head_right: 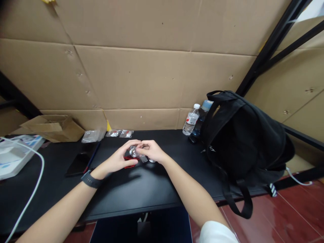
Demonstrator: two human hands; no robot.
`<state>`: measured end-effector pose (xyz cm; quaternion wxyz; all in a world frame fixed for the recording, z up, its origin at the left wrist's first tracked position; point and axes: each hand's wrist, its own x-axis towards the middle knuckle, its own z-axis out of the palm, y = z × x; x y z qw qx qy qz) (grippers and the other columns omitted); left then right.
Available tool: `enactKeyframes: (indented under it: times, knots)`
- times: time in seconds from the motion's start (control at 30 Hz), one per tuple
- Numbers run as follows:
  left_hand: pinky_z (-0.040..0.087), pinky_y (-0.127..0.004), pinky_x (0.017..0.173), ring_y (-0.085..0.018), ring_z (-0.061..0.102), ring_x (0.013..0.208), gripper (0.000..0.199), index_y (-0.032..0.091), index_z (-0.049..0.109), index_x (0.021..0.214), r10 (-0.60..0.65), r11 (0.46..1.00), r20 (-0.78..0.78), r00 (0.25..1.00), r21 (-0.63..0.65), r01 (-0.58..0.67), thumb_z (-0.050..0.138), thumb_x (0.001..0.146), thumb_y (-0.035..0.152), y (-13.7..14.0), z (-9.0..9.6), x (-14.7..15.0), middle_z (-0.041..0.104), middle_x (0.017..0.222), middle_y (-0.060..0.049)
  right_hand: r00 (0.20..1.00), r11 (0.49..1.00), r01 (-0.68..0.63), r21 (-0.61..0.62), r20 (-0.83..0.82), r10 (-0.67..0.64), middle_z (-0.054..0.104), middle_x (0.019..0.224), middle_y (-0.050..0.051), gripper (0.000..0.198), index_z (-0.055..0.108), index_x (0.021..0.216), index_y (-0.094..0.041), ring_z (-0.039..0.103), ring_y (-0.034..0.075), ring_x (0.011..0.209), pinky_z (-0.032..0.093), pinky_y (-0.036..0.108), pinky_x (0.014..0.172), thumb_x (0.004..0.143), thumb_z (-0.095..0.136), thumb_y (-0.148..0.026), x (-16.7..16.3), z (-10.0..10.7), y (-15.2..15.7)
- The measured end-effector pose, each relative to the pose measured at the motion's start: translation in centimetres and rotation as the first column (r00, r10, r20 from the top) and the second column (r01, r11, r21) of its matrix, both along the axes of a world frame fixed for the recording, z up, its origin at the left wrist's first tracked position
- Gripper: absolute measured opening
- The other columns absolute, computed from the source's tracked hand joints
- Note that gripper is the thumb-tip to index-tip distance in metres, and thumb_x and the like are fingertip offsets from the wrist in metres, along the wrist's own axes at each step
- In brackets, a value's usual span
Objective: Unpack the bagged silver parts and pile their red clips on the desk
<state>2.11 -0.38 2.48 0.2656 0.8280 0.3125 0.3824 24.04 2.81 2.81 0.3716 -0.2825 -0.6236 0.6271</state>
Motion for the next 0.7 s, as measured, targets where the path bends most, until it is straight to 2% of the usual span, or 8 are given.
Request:
enactKeyframes:
  times: [0.1,0.17,0.23,0.3,0.47,0.6,0.7]
  knots:
    - [0.036,-0.05,0.122,-0.031,0.048,0.142,0.054,0.028,0.057,0.141,-0.008,1.0,0.015,1.0,0.03,0.008,0.074,0.09,0.024,-0.3,0.2,0.5,0.052,0.149,-0.012,0.999,0.997,0.041,-0.066,-0.015,-0.042,0.073,0.079,0.001,0.036,0.072,0.09,-0.017,0.064,0.012,0.065,0.049,0.023,0.062,0.073,0.089,-0.044,0.2,-0.3,0.5]
    - [0.039,-0.051,0.121,-0.029,0.051,0.14,0.05,0.028,0.055,0.143,0.008,1.0,0.033,0.999,0.019,-0.008,0.062,0.095,0.017,-0.1,-0.2,0.3,0.052,0.149,-0.012,0.997,0.99,0.049,-0.132,-0.058,-0.057,0.072,0.079,0.001,0.037,0.072,0.092,-0.018,0.064,0.012,0.063,0.049,0.024,0.062,0.073,0.09,-0.045,0.4,-0.4,0.8]
    - [0.045,-0.051,0.117,-0.026,0.059,0.132,0.057,0.028,0.046,0.15,0.045,0.999,0.081,0.996,-0.014,-0.044,0.048,0.096,0.01,0.4,-0.8,-0.2,0.053,0.149,-0.013,0.985,0.977,0.051,-0.207,-0.151,-0.083,0.071,0.078,0.0,0.038,0.07,0.092,-0.019,0.064,0.013,0.063,0.051,0.026,0.063,0.073,0.09,-0.044,0.5,-0.2,1.0]
    - [0.048,-0.05,0.113,-0.024,0.064,0.125,0.065,0.028,0.039,0.155,0.101,0.995,0.086,0.991,-0.016,-0.1,0.042,0.094,0.005,0.7,-1.2,-0.6,0.051,0.151,-0.013,0.958,0.957,0.063,-0.282,-0.25,-0.137,0.069,0.076,-0.001,0.036,0.067,0.089,-0.019,0.064,0.013,0.063,0.051,0.027,0.063,0.073,0.09,-0.042,0.6,0.0,1.2]
    - [0.042,-0.05,0.119,-0.029,0.053,0.138,0.071,0.031,0.042,0.154,0.158,0.983,-0.075,0.985,0.103,-0.15,0.065,0.09,0.014,0.7,-0.8,-0.8,0.05,0.153,-0.012,0.911,0.901,0.086,-0.424,-0.333,-0.243,0.066,0.075,-0.003,0.032,0.065,0.089,-0.02,0.063,0.011,0.061,0.05,0.025,0.061,0.076,0.089,-0.035,1.0,0.3,1.7]
    - [0.037,-0.055,0.117,-0.032,0.04,0.149,0.08,0.037,0.042,0.155,0.281,0.945,-0.286,0.916,0.25,-0.212,0.056,0.085,0.0,0.2,-0.4,-0.8,0.042,0.161,-0.01,0.901,0.858,0.072,-0.508,-0.336,-0.274,0.067,0.076,-0.004,0.031,0.066,0.092,-0.02,0.063,0.01,0.059,0.049,0.024,0.06,0.075,0.09,-0.031,1.5,0.3,2.0]
    - [0.036,-0.057,0.115,-0.035,0.034,0.152,0.086,0.039,0.034,0.16,0.341,0.925,-0.36,0.869,0.291,-0.243,0.061,0.086,0.003,0.0,-0.3,-0.9,0.035,0.166,-0.011,0.891,0.847,0.063,-0.527,-0.353,-0.286,0.066,0.074,-0.004,0.03,0.066,0.092,-0.021,0.06,0.009,0.058,0.048,0.023,0.059,0.075,0.09,-0.029,1.7,0.2,2.2]
